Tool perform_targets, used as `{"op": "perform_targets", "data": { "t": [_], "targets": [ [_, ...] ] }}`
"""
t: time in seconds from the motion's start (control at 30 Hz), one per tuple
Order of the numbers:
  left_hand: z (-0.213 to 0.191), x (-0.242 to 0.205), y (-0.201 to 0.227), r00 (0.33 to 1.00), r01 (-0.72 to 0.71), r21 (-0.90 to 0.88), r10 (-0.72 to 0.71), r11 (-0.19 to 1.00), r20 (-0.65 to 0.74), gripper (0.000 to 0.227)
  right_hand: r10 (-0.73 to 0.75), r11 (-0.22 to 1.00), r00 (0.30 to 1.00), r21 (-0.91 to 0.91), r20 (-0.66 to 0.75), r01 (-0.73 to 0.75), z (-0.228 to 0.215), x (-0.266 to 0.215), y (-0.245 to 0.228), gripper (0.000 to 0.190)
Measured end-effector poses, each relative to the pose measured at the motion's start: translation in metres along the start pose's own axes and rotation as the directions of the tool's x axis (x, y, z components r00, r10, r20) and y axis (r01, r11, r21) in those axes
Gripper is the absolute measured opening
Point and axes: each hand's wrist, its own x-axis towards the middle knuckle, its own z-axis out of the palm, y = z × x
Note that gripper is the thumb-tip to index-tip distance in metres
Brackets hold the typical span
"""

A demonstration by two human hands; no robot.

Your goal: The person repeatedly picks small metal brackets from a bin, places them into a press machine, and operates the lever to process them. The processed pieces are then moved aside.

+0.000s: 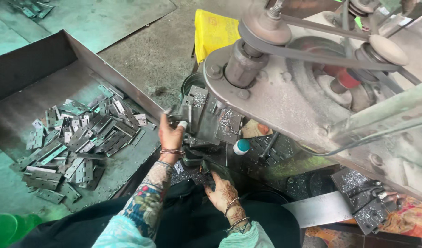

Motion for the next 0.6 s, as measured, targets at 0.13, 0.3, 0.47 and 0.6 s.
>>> {"op": "perform_targets", "data": {
  "t": [0.13, 0.3, 0.47, 0.6],
  "targets": [
    [0.035, -0.020, 0.012, 0.880, -0.433, 0.724, 0.080, 0.537, 0.468, 0.066, -0.013, 1.000, 1.000, 0.013, -0.002, 0.013, 0.001, -0.002, 0.004, 0.059],
    [0.049, -0.035, 0.001, 0.803, -0.548, 0.750, -0.017, 0.369, 0.595, 0.040, -0.039, 0.999, 0.999, 0.009, -0.006, 0.039, 0.002, -0.004, 0.004, 0.060],
    [0.053, -0.020, 0.012, 0.771, -0.592, 0.768, -0.107, 0.245, 0.628, 0.040, 0.000, 1.000, 0.999, -0.015, 0.051, 0.001, -0.007, -0.003, -0.007, 0.061],
    [0.056, 0.000, 0.020, 0.711, -0.616, 0.762, -0.276, 0.201, 0.647, 0.030, 0.058, 0.997, 0.992, -0.065, 0.114, -0.051, -0.011, -0.003, -0.011, 0.065]
  ]
}}
